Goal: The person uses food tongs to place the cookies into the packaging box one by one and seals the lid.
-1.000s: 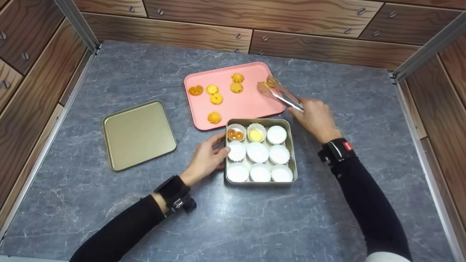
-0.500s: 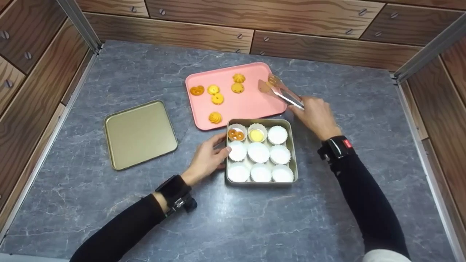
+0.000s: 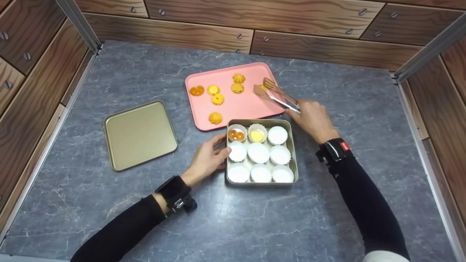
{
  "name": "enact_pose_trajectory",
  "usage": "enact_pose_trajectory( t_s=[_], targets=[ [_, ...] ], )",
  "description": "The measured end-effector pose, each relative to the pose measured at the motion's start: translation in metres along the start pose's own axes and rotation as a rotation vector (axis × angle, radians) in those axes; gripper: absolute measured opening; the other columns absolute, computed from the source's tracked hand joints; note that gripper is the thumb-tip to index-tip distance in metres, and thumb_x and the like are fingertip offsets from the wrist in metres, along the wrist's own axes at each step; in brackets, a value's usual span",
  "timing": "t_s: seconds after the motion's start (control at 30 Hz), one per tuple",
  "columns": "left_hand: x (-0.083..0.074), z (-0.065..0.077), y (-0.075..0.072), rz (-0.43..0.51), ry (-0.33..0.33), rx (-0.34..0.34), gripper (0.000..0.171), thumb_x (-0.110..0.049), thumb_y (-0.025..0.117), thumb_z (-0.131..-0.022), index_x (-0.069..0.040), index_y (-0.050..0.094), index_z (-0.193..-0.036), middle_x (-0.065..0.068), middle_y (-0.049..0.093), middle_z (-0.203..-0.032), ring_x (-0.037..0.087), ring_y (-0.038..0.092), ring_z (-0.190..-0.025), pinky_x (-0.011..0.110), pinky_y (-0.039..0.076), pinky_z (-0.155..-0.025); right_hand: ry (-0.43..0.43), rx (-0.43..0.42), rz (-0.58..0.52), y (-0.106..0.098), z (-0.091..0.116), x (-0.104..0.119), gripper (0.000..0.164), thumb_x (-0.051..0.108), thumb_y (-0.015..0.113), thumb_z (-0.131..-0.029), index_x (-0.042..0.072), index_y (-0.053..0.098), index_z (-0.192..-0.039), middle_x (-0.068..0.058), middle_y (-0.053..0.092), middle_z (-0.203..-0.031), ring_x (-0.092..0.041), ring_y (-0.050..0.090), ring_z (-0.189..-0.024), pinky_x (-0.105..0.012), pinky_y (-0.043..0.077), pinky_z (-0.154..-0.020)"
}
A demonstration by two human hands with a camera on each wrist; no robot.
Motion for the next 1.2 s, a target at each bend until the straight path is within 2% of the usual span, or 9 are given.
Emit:
enact_pose_trajectory(
  t_s=[0.13, 0.37, 0.57, 0.87, 1.0, 1.2],
  targets=[
    [0.000, 0.000, 0.000, -0.003, -0.005, 0.004, 0.061, -0.007, 0.062, -0.102, -0.007, 0.039, -0.158, 0.022, 0.040, -0.160, 0.039, 0.060, -0.128, 0.033, 0.066, -0.081, -0.001, 0.007, 0.015, 0.001, -0.002, -0.001, 0.035, 0.032, 0.073, -0.098, -0.001, 0.065, -0.092, -0.017, 0.062, -0.076, -0.041, 0.062, -0.070, -0.057, 0.052, -0.060],
    [0.000, 0.000, 0.000, -0.011, 0.008, 0.004, 0.061, -0.007, 0.062, -0.102, -0.006, 0.039, -0.158, 0.023, 0.041, -0.159, 0.039, 0.061, -0.126, 0.033, 0.066, -0.080, -0.025, -0.004, 0.008, 0.003, 0.000, -0.005, 0.035, 0.031, 0.073, -0.098, -0.002, 0.068, -0.105, -0.019, 0.064, -0.079, -0.042, 0.063, -0.074, -0.057, 0.052, -0.063],
    [0.000, 0.000, 0.000, -0.007, 0.018, -0.006, 0.058, -0.006, 0.062, -0.102, -0.004, 0.042, -0.156, 0.023, 0.042, -0.159, 0.041, 0.061, -0.126, 0.034, 0.066, -0.077, -0.061, -0.022, -0.007, 0.004, 0.004, -0.008, 0.035, 0.030, 0.073, -0.098, -0.004, 0.069, -0.110, -0.017, 0.063, -0.076, -0.041, 0.062, -0.073, -0.056, 0.050, -0.063],
    [0.000, 0.000, -0.001, -0.003, 0.019, -0.009, 0.060, -0.006, 0.063, -0.101, -0.004, 0.041, -0.157, 0.023, 0.041, -0.159, 0.041, 0.060, -0.127, 0.034, 0.066, -0.078, -0.037, -0.040, -0.034, -0.003, 0.013, -0.007, 0.033, 0.031, 0.073, -0.098, 0.000, 0.071, -0.107, -0.011, 0.060, -0.073, -0.033, 0.057, -0.066, -0.048, 0.047, -0.055],
    [0.000, 0.000, -0.001, -0.014, 0.017, -0.011, 0.060, -0.006, 0.063, -0.101, -0.005, 0.041, -0.157, 0.023, 0.041, -0.159, 0.040, 0.060, -0.128, 0.034, 0.066, -0.078, -0.048, -0.045, -0.043, -0.008, 0.017, -0.004, 0.036, 0.032, 0.072, -0.099, 0.000, 0.071, -0.114, -0.012, 0.061, -0.076, -0.032, 0.057, -0.067, -0.046, 0.047, -0.055],
    [0.000, -0.001, -0.001, -0.029, 0.019, -0.012, 0.061, -0.007, 0.064, -0.101, -0.005, 0.041, -0.157, 0.023, 0.042, -0.159, 0.040, 0.059, -0.129, 0.033, 0.066, -0.078, -0.085, -0.062, -0.065, -0.018, 0.028, 0.003, 0.044, 0.033, 0.070, -0.100, -0.001, 0.068, -0.128, -0.017, 0.068, -0.088, -0.036, 0.063, -0.076, -0.053, 0.054, -0.063]
  ],
)
Point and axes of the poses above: each hand's wrist, its own z-axis away from the middle knuckle, its own y-axis out of the palm, x = y × z, the point moved 5 cm from there along -z, towards the middle knuckle
